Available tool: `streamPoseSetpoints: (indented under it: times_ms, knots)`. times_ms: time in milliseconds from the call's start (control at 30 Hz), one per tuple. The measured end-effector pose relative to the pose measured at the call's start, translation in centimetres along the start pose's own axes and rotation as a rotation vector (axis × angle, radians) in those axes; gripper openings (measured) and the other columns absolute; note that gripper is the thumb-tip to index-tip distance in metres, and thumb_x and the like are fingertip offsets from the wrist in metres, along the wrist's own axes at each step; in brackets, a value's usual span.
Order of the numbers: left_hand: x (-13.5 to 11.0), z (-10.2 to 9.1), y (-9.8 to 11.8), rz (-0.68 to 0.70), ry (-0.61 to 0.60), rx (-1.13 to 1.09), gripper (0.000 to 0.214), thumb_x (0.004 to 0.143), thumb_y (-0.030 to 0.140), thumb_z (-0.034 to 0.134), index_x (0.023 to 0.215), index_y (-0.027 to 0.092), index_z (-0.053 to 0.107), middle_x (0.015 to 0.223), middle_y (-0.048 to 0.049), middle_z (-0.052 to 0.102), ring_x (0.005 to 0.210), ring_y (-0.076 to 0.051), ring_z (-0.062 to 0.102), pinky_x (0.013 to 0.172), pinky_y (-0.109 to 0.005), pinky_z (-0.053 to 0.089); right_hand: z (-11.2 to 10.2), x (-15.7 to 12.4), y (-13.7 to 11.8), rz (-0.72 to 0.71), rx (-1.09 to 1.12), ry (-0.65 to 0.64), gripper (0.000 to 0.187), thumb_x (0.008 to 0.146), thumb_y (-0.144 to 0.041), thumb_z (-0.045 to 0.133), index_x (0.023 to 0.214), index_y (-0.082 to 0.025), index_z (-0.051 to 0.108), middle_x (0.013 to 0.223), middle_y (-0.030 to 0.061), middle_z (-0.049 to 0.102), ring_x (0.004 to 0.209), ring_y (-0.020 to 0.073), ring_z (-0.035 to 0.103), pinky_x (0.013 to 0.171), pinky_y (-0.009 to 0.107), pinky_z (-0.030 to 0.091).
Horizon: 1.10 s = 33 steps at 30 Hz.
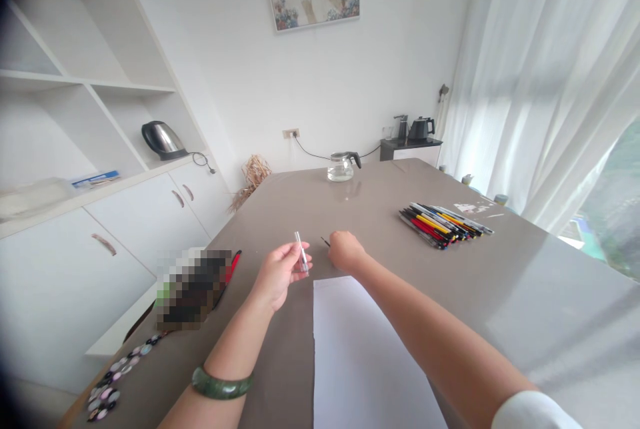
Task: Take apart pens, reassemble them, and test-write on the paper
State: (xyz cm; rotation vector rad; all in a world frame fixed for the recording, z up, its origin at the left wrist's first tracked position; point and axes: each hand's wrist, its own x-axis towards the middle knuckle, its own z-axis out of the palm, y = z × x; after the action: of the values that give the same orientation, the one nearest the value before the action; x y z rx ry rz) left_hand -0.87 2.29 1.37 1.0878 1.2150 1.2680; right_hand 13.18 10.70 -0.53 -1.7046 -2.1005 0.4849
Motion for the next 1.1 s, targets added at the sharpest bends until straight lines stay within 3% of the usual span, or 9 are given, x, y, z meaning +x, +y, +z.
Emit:
streamPoseSetpoints:
  times_ms: [167,300,433,533,733,933,1100]
  knots:
    - [-0.3,0.2,0.2,-0.019,-0.073,0.051,0.040,0.070,0.048,0.050,0.089,0.014,0.056,0.078,-0.0083,0.059,0.069,-0.015,0.057,0.060,-0.026,0.043,-3.0,-1.7,1.6,-0.017,0.246,0.059,0.016,0.071,-0.020,0.042,0.080,-0.016,0.054,0.063,0.0012,0.059,0.053,0.0103,0.054,0.050,0.019,0.040]
    - [-0.6,0.5,0.3,-0.008,-0.152,0.132,0.038,0.071,0.044,0.051,0.091,0.013,0.057,0.081,-0.0101,0.061,0.072,-0.016,0.057,0.063,-0.028,0.042,-4.7,-4.3,2.7,-0.040,0.990,0.118,0.020,0.073,-0.033,0.047,0.077,-0.014,0.053,0.065,0.0038,0.057,0.055,0.0119,0.055,0.053,0.024,0.046]
    - [-0.9,1.0,0.3,0.031,-0.213,0.261,0.038,0.071,0.044,0.051,0.092,0.014,0.059,0.076,-0.0084,0.061,0.070,-0.015,0.055,0.062,-0.027,0.041,-5.3,-6.6,2.8,-0.080,1.260,0.251,0.024,0.070,-0.038,0.054,0.079,-0.015,0.054,0.073,0.0045,0.058,0.055,0.0099,0.054,0.053,0.024,0.046]
    - [-1.1,1.3,0.2,0.078,-0.239,0.325,0.036,0.069,0.043,0.052,0.090,0.016,0.061,0.075,-0.0061,0.061,0.068,-0.014,0.053,0.065,-0.027,0.039,-5.5,-7.5,2.6,-0.098,1.278,0.279,0.025,0.069,-0.039,0.056,0.079,-0.016,0.054,0.078,0.0058,0.059,0.055,0.0096,0.054,0.053,0.024,0.046]
    - [-1.1,1.5,-0.4,0.105,-0.304,0.361,0.034,0.067,0.041,0.055,0.090,0.017,0.062,0.078,-0.0048,0.062,0.072,-0.016,0.053,0.070,-0.030,0.039,-5.4,-8.1,2.7,-0.171,1.186,0.193,0.025,0.069,-0.038,0.056,0.078,-0.015,0.056,0.074,0.0061,0.061,0.056,0.0114,0.055,0.056,0.026,0.046]
    - [-1.2,1.7,-0.2,0.098,-0.371,0.378,0.031,0.070,0.042,0.051,0.081,0.016,0.062,0.066,-0.0009,0.057,0.060,-0.011,0.048,0.060,-0.025,0.038,-4.6,-8.3,3.0,-0.195,1.063,0.057,0.027,0.073,-0.038,0.052,0.081,-0.013,0.056,0.060,0.0035,0.059,0.056,0.0121,0.054,0.057,0.027,0.045]
    - [-1.4,1.6,0.1,0.038,-0.402,0.361,0.034,0.072,0.045,0.047,0.070,0.013,0.059,0.063,-0.0012,0.054,0.054,-0.009,0.045,0.055,-0.024,0.037,-4.1,-8.5,2.8,-0.192,0.999,-0.041,0.029,0.071,-0.040,0.052,0.079,-0.013,0.058,0.065,0.0045,0.060,0.056,0.0115,0.053,0.056,0.027,0.044]
